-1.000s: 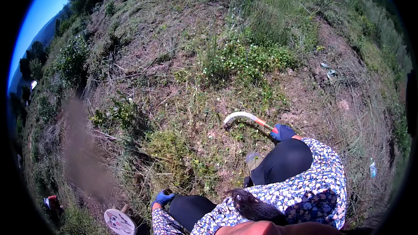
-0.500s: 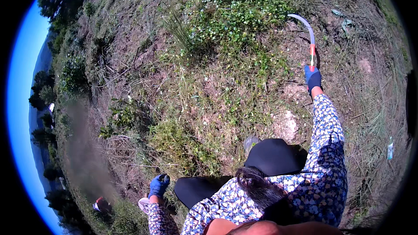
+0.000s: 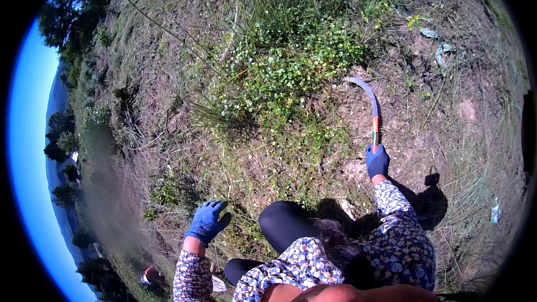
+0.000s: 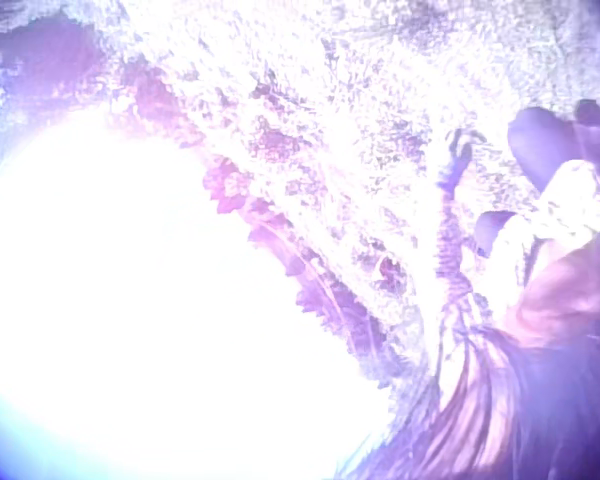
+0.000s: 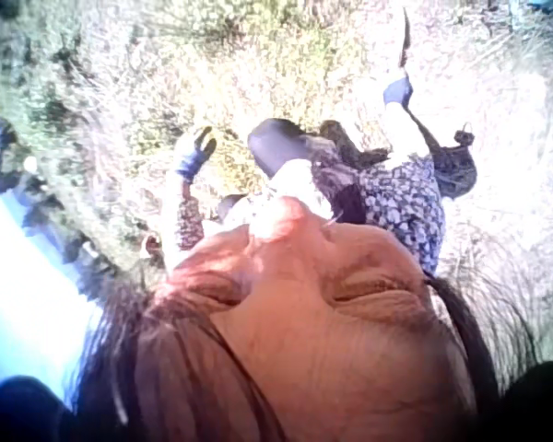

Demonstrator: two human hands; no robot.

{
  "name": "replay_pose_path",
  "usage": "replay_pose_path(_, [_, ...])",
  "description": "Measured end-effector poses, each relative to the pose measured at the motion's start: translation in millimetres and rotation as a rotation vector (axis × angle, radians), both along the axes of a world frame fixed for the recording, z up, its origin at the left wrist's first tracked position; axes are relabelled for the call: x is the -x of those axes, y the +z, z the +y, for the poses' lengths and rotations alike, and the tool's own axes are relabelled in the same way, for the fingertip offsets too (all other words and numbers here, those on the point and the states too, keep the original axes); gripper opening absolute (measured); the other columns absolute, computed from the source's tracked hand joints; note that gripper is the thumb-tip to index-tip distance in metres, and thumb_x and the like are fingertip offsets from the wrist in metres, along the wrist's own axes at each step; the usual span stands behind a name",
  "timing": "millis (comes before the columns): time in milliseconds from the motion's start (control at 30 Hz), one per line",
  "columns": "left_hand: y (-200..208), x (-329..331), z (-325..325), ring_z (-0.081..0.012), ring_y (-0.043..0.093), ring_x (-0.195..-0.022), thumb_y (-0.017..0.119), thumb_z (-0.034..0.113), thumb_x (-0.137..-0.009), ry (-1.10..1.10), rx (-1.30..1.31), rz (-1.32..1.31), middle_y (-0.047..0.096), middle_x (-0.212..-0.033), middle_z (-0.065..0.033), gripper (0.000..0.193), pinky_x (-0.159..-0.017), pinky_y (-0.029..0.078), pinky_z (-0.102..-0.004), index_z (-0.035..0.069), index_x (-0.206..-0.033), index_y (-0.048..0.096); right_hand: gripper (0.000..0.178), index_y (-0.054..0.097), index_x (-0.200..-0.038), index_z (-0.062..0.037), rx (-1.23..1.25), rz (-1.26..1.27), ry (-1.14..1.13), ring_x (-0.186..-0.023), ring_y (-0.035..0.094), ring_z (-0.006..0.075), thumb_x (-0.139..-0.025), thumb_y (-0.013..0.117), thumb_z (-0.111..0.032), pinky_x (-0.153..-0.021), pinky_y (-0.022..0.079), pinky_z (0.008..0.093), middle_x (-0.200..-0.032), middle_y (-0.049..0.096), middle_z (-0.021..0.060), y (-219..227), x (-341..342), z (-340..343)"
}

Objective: The person uses a sickle to cut tall grass and weeds along a riverbank. They repeatedly gather clumps of vegetation with their left hand and swing the sickle with their right hand to sever the stems near the ground, then drop the cut material to the side.

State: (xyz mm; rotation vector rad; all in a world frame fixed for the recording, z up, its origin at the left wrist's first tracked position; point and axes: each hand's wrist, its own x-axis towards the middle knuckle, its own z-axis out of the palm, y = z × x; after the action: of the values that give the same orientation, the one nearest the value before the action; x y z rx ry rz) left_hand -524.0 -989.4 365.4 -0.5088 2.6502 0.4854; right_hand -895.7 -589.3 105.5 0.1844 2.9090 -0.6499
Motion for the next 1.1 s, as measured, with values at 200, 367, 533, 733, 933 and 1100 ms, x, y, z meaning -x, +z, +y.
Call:
replay_pose_path(200, [74,106,-38,-0.0309,0.058,-0.109,0.064,0.031,-0.086,-0.099,0.18,0.059,0.064,-0.112,-0.0127,0.037,-0.092,0.046,-0.0425,0.008,-0.115,0.063,0.025,0.062,-0.084,-0.0081,-0.05,-0.029,0.032,-0.068,0.066,0.0369,-0.08,0.072,-0.031,-0.061,0.053,0.046,-0.074,0.067,0.0172,7,-6,-19])
replay_pose_path(367, [63,173,-39,-0.0319,0.056,-0.111,0.064,0.03,-0.085,-0.203,0.099,-0.034,0.061,-0.117,-0.0136,0.04,-0.093,0.045,-0.0432,0.008,-0.119,0.06,0.026,0.061,-0.082,-0.0078,-0.074,0.108,0.048,-0.064,0.065,0.0361,-0.079,0.072,-0.031,-0.056,0.05,0.0456,-0.071,0.065,0.0165,-6,-1,-8])
replay_pose_path(533, [-30,258,-27,-0.0324,0.047,-0.123,0.061,0.033,-0.087,-0.485,0.029,-0.009,0.052,-0.131,-0.0125,0.046,-0.102,0.039,-0.0458,0.011,-0.127,0.056,0.025,0.061,-0.082,-0.0075,-0.039,0.118,0.048,-0.063,0.064,0.0371,-0.079,0.072,-0.029,-0.055,0.049,0.0464,-0.07,0.064,0.0177,1,0,-11])
replay_pose_path(733, [-130,443,13,-0.032,0.039,-0.134,0.06,0.035,-0.088,-0.814,0.11,0.37,0.044,-0.143,-0.0132,0.051,-0.108,0.033,-0.0464,0.013,-0.133,0.05,0.028,0.06,-0.085,-0.0055,0.012,0.117,0.001,-0.063,0.061,0.0397,-0.077,0.074,-0.029,-0.056,0.048,0.0462,-0.069,0.062,0.0184,6,1,-21])
replay_pose_path(933, [-198,537,-49,-0.0355,0.043,-0.129,0.059,0.032,-0.087,-0.383,0.174,0.601,0.049,-0.139,-0.0165,0.055,-0.107,0.033,-0.0448,0.006,-0.134,0.05,0.031,0.06,-0.1,-0.0037,0.088,-0.125,-0.061,-0.07,0.064,0.0383,-0.086,0.065,-0.031,-0.062,0.049,0.0455,-0.076,0.064,0.0197,-10,-8,-2])
replay_pose_path(1100, [-234,531,-68,-0.036,0.042,-0.129,0.055,0.026,-0.082,-0.406,0.12,0.783,0.048,-0.14,-0.0138,0.053,-0.108,0.031,-0.0497,0.009,-0.133,0.051,0.029,0.059,-0.107,-0.0032,0.204,-0.278,-0.141,-0.076,0.064,0.0402,-0.086,0.065,-0.023,-0.063,0.05,0.045,-0.081,0.064,0.0207,9,-9,-15])
